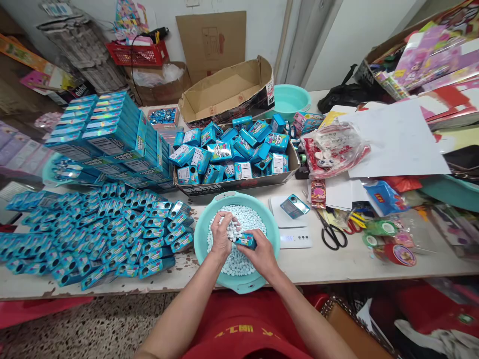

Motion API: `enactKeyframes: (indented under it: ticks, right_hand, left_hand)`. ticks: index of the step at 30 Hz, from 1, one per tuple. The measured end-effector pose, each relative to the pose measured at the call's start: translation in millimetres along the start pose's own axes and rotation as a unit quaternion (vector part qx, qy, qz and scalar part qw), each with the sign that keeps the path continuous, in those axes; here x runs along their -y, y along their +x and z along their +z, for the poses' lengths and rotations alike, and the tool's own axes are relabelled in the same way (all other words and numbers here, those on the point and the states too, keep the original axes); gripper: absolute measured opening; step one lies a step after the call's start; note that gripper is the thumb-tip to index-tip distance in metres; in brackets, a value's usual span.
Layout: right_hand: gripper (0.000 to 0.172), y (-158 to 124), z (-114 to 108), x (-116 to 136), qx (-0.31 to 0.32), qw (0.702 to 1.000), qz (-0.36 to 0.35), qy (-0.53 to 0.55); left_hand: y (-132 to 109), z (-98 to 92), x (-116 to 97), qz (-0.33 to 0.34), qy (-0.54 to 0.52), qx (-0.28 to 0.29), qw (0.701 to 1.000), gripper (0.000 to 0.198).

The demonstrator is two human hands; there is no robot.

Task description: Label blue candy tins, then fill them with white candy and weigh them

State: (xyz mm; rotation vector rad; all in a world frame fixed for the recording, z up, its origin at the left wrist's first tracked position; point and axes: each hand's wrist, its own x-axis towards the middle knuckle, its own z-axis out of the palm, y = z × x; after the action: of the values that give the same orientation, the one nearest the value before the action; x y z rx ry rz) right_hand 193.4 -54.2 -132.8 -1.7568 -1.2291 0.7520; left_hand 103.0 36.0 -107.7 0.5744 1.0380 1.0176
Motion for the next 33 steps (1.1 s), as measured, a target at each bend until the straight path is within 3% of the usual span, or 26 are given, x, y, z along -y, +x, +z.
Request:
enactKeyframes:
  ticks: [16,25,33]
  right_hand:
    - [0.026,2,-2,8,-0.012,1.0,0.007,0.006]
    - [0.028,2,-9,10,-0.008,0.999,0.02,0.043]
    - [0.029,5,-12,11,-0.015,0.997,0.041,0.064]
  left_hand:
    - [0,10.5,-4,0.026,0.04,-0.015,0.999,0.029]
    - [-1,13.6,-5,0.065,0.053,0.014,0.996,0.029]
    - [-8,21.4,-7,0.027,0.045,0.031,0.998,0.026]
